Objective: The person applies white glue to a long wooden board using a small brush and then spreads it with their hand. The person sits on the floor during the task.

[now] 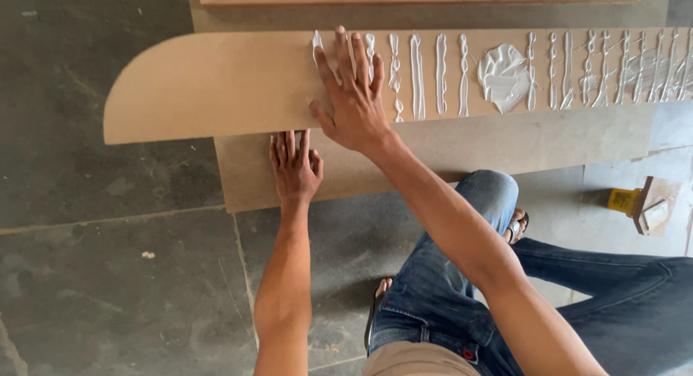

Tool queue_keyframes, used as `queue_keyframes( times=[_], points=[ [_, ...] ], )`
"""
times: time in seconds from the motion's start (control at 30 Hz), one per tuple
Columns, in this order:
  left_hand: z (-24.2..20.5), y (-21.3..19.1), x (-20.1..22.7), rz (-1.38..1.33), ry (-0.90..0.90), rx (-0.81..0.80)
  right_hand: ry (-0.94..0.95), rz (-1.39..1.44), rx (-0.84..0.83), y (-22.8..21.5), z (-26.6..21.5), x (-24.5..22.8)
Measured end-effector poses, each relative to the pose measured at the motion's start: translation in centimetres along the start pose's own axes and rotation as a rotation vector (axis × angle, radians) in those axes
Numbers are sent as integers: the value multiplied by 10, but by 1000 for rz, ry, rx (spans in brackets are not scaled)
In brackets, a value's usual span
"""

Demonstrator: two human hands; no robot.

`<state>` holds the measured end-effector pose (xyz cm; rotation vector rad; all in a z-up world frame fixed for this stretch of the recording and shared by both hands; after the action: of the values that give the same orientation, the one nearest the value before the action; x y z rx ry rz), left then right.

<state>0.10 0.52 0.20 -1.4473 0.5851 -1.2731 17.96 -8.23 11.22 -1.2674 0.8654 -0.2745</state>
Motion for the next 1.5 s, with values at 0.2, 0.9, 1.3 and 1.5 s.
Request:
queue_keyframes(
  times=[0.2, 0.9, 1.3, 1.5],
  points=[
    [1, -1, 2, 23, -11, -16, -32, -42, -19, -6, -38, -14],
    [-1, 9, 3, 22, 88, 50, 309, -133, 132, -75, -126, 128],
    [-1, 16, 7, 132, 79, -37, 428, -148, 41, -113, -133, 264],
    [-9, 41, -6, 262, -60, -233, 354, -74, -78, -101, -136, 236]
  ],
)
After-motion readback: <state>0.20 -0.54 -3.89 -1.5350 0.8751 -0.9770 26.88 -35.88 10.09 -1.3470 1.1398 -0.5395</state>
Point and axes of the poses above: each hand's wrist, its own z-axis towards the middle knuckle, its own y-axis out of the palm, x = y × z, the point moved 1 cm from there along z, towards the middle knuckle, and after that the axes turned 2 degrees about x, right-handed, at the moved point
